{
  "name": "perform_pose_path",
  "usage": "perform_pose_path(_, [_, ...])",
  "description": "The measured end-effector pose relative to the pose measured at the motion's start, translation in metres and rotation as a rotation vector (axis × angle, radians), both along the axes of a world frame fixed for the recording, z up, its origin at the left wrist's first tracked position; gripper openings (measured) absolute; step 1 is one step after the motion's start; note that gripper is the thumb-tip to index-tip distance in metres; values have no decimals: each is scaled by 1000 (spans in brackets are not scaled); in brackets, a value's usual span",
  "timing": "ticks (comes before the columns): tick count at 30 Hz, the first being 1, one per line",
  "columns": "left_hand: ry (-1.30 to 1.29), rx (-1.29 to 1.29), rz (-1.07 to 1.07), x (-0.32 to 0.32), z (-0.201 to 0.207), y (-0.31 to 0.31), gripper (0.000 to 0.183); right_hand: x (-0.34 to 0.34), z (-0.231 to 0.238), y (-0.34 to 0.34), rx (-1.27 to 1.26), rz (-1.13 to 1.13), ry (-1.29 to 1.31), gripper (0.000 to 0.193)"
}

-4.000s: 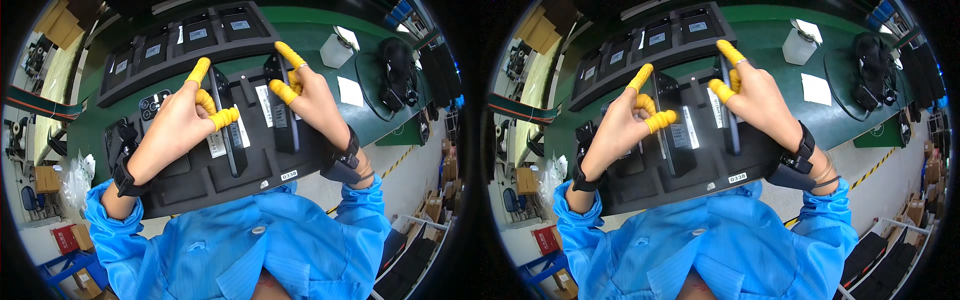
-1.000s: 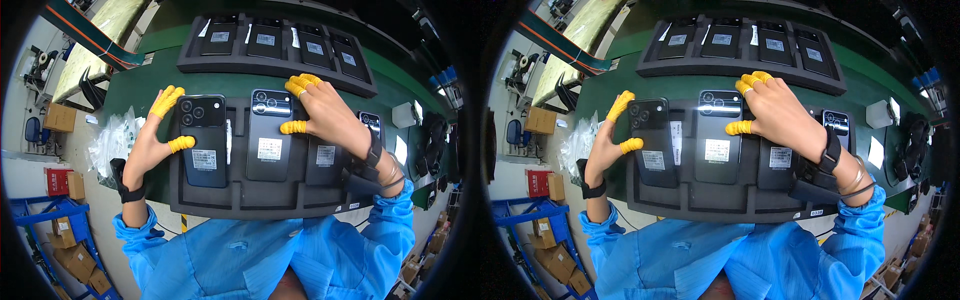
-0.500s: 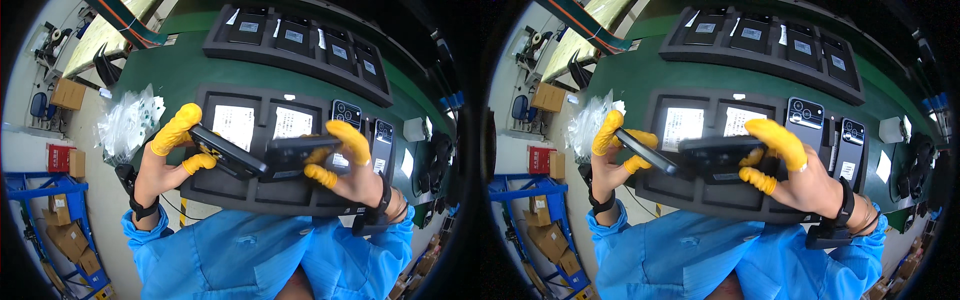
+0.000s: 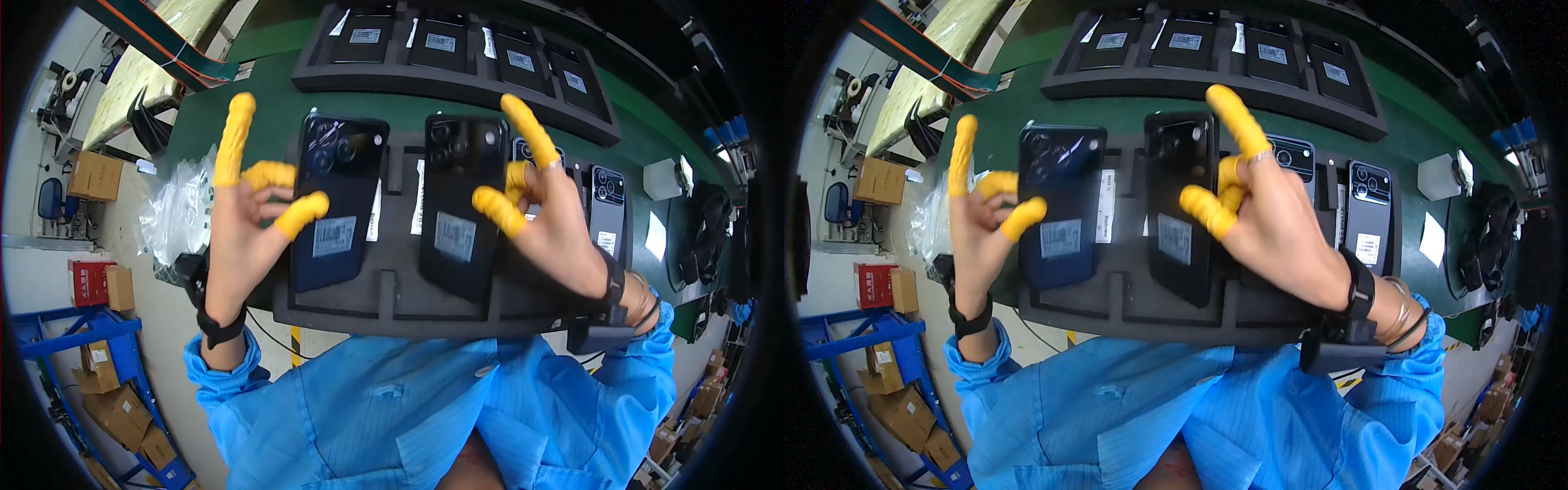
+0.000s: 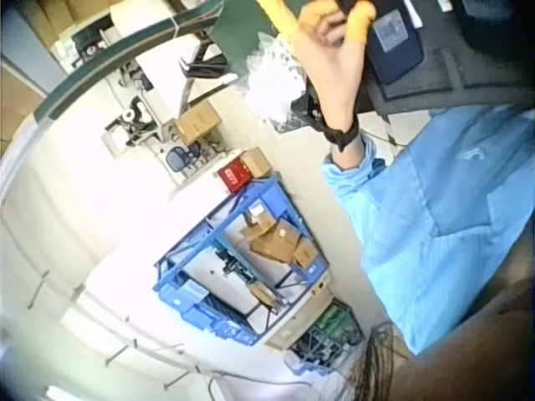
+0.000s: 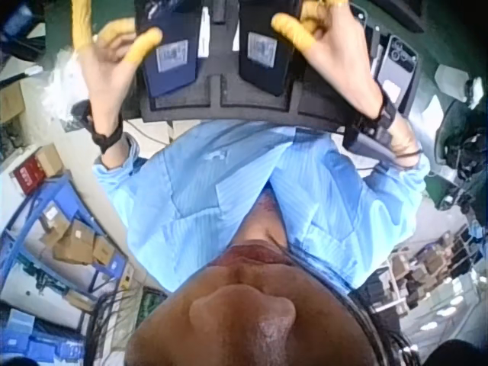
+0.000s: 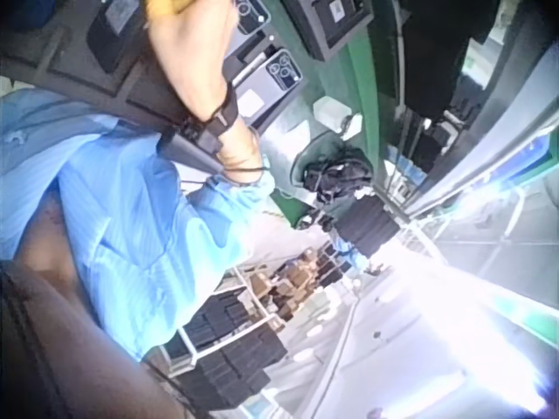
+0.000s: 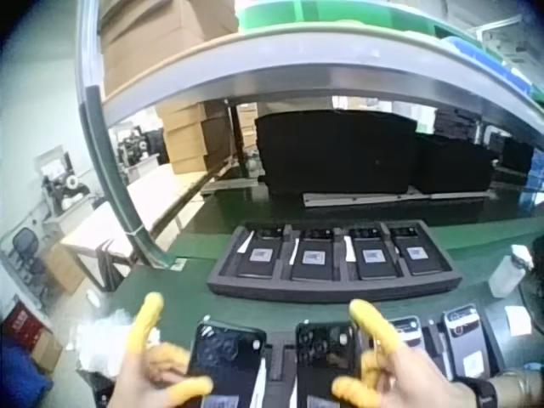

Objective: Inspecting and cleaning smartphones on a production line in an electronics factory.

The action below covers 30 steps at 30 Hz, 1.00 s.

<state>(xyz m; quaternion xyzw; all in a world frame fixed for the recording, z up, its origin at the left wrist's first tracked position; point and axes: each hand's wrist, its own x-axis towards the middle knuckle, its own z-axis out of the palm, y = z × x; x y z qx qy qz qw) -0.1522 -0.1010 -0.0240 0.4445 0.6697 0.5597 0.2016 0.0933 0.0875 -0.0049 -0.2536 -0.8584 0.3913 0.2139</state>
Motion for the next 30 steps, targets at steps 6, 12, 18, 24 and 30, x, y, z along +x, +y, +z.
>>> perform_pose_path(6, [337, -172, 29, 8, 6, 39, 73, -31, 2, 15, 63, -23, -113, 70])
perform_pose_path(12, [215, -275, -171, 4, 16, 53, 58, -40, 7, 19, -221, 33, -56, 56])
perform_pose_path(18, [415, -210, -126, 6, 15, 56, 45, -44, 5, 17, -119, 93, -62, 60])
perform_pose_path(24, [526, -193, -165, -1, 17, 58, 41, -49, 6, 15, -161, 103, -41, 62])
perform_pose_path(30, [400, -307, -228, 17, 31, 47, 61, -41, 14, 6, -24, 152, -215, 91])
